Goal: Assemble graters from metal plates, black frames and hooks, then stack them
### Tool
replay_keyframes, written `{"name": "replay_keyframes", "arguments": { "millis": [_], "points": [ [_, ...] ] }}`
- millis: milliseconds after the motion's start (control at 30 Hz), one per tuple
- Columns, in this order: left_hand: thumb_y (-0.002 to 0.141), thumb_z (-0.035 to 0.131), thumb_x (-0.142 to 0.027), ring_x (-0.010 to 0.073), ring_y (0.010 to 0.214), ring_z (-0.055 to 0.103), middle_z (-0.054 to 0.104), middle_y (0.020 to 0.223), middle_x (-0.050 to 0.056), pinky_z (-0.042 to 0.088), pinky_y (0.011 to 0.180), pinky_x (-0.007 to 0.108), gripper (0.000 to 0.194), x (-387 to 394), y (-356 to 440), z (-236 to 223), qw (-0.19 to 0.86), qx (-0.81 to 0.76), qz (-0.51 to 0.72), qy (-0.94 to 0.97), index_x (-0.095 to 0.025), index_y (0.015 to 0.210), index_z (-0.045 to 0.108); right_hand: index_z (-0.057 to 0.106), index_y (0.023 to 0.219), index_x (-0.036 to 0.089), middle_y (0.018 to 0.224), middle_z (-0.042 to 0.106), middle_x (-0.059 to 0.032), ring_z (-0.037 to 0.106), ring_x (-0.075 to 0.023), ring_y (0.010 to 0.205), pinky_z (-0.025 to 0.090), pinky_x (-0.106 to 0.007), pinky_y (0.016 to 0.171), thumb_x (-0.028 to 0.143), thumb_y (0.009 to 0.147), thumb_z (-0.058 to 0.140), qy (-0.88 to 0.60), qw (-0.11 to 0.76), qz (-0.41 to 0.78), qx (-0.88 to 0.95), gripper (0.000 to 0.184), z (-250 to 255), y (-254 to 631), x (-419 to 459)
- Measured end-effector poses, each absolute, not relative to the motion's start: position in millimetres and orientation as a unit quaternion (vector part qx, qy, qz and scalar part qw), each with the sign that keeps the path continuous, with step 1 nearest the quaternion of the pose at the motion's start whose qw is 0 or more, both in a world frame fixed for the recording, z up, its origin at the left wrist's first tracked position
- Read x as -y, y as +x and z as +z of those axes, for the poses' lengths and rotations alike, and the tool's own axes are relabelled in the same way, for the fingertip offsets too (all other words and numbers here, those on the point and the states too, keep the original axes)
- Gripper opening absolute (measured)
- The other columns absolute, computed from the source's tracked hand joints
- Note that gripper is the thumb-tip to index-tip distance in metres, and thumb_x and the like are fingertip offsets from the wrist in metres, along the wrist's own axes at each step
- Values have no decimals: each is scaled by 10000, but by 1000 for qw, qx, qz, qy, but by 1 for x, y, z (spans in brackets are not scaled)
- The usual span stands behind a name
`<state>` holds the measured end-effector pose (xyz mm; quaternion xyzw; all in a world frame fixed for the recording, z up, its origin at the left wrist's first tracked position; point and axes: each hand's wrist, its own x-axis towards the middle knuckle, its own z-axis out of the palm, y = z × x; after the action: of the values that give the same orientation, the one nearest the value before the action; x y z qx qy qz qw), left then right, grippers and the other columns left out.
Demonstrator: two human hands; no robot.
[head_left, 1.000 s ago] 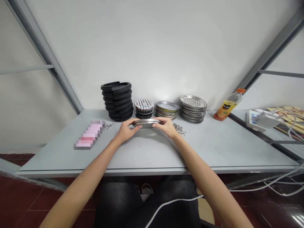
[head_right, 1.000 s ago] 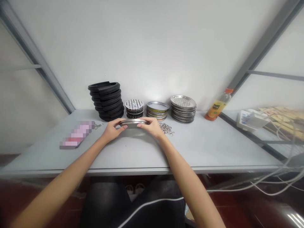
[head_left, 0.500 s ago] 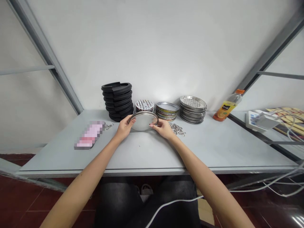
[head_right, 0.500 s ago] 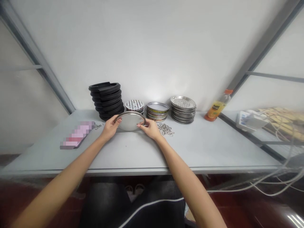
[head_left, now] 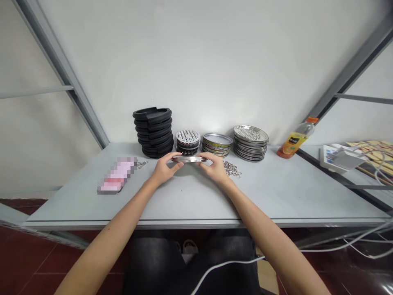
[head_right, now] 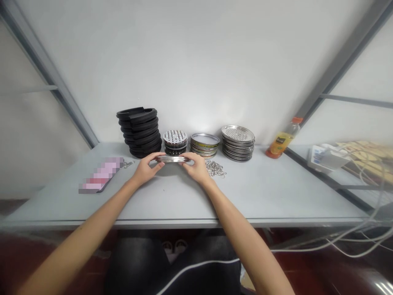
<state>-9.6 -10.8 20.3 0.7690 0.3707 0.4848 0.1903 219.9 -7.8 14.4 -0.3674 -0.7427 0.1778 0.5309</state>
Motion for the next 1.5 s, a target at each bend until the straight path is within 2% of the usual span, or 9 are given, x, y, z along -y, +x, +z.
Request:
{"name": "replay_keyframes", "arguments": {
  "millis": [300,533,633,800,933,1033,1167,1367,1500],
  "points": [
    [806,641,-474,263,1127,577,610,1226,128,445,1000,422,447,5,-11,11,175,-371,393,823,-166,1130,625,676,950,215,1005,709,-41,633,-210,932,485,-342,848,73,652,566,-333,476,103,807,348,10,220,8],
    [730,703,-527,288,1178,530,562,1267,131,419,1031,446,612,5,-12,6,169,-402,342,833,-181,1218,569,672,999,192,1064,690,-69,620,-225,979,464,-364,900,79,629,601,-320,419,90,845,394,9,218,10],
    [732,697,-532,290,1181,527,560,1266,123,415,1034,447,609,6,-12,7,165,-406,341,832,-191,1221,568,655,1065,196,1125,663,-85,596,-245,1047,446,-395,951,165,645,679,-321,396,100,854,422,10,217,11],
    [736,697,-519,290,1192,525,555,1281,118,413,1032,448,653,6,-11,7,177,-404,350,826,-199,1276,517,590,1198,175,1266,577,-137,535,-278,1169,402,-429,1026,484,661,755,-328,371,117,861,641,15,217,15],
    [698,738,-515,297,1235,496,510,1344,140,406,1036,452,885,6,-12,6,208,-401,353,819,-207,1418,325,535,1260,143,1296,563,-160,506,-261,1224,370,-433,1058,480,904,464,-433,405,120,797,495,9,220,7],
    [650,773,-525,310,1255,476,483,1369,148,388,1051,461,938,6,-14,6,205,-400,340,826,-213,1417,333,506,1282,99,1283,572,-209,529,-295,1212,377,-471,1038,460,950,353,-537,377,139,742,514,0,224,-2],
    [609,797,-529,324,1272,456,466,1388,145,373,1062,471,952,6,-14,6,195,-396,332,834,-219,1402,372,523,1262,118,1179,648,-189,613,-285,1104,447,-439,966,453,933,411,-549,349,188,736,483,-6,225,-7],
    [627,786,-526,301,1245,486,509,1348,121,399,1052,432,888,9,-13,12,180,-389,353,832,-211,1369,415,579,1175,170,1171,660,-135,625,-259,1071,484,-413,918,399,883,513,-520,427,169,720,377,-2,225,-5],
    [610,799,-521,299,1235,489,506,1342,110,388,1063,426,870,11,-13,16,164,-385,355,836,-220,1345,445,564,1192,178,1193,648,-118,618,-253,1077,484,-408,923,365,848,563,-501,441,171,725,392,-2,227,-5]
  ]
}}
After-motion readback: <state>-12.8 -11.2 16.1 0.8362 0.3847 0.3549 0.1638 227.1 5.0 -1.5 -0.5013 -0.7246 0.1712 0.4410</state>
